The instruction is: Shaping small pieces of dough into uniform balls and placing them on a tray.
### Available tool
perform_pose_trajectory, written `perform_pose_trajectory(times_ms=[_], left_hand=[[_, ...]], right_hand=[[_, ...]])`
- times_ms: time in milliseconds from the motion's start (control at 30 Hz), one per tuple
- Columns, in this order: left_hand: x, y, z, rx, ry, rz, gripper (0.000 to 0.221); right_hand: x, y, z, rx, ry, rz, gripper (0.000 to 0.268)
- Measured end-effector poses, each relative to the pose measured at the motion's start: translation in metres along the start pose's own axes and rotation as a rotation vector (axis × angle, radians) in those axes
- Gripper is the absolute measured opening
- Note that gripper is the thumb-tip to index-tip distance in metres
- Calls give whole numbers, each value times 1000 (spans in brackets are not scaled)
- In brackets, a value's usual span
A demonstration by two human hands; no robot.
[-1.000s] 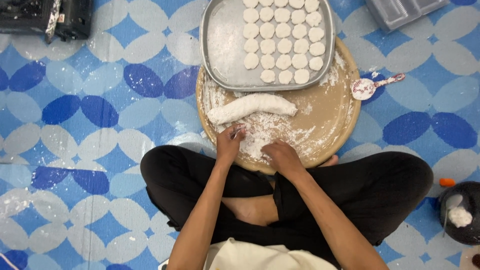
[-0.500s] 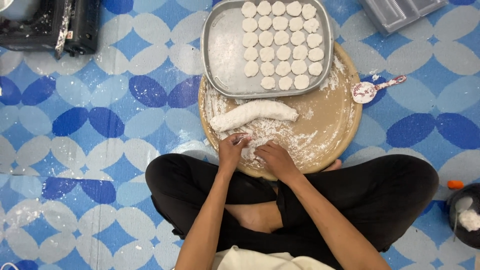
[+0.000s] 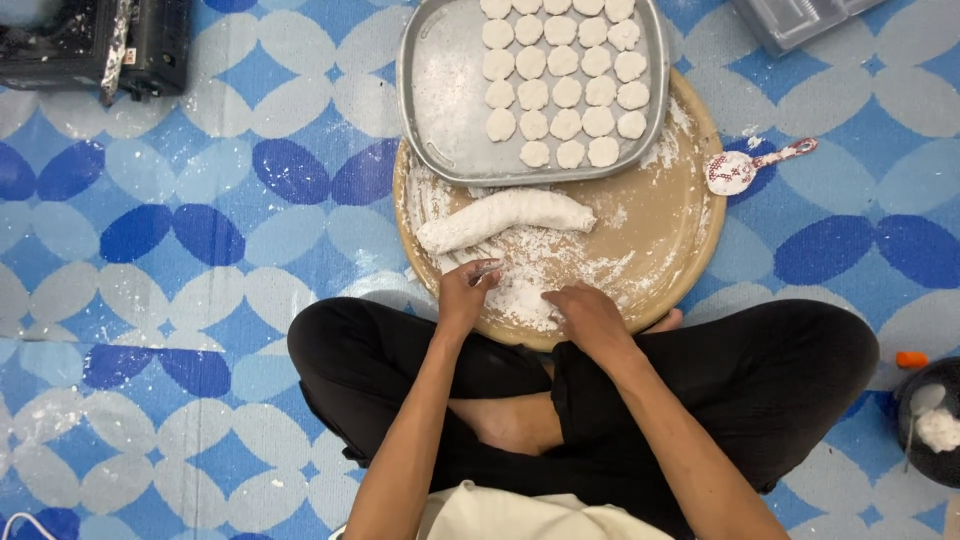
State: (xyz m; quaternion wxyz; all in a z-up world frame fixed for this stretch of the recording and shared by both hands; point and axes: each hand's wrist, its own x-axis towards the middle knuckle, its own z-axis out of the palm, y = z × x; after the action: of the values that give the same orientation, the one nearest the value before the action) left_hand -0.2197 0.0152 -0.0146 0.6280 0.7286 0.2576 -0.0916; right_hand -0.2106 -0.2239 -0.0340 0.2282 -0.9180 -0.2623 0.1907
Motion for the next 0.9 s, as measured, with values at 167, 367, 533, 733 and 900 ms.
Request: perform_pose_trajectory(times_ms=[167,367,533,733,900], left_hand=[[-3,2,4,33,-52,-8,28],[-4,1,6,50,-72,-37,28],[-14,9,13,29,-102,-8,19],[-13,-13,33,-150,-234,138,47],[-24,4,36,-14,-153,188,52]], right_hand=[[1,1,2,-23,-3,54,39],[6,-10,-8,464,23,402,33],[7,-23,-28,1379,230,651,21],[13,-13,-16,1768,24,668,18],[12,-27,-34,1827,-20,681,11]])
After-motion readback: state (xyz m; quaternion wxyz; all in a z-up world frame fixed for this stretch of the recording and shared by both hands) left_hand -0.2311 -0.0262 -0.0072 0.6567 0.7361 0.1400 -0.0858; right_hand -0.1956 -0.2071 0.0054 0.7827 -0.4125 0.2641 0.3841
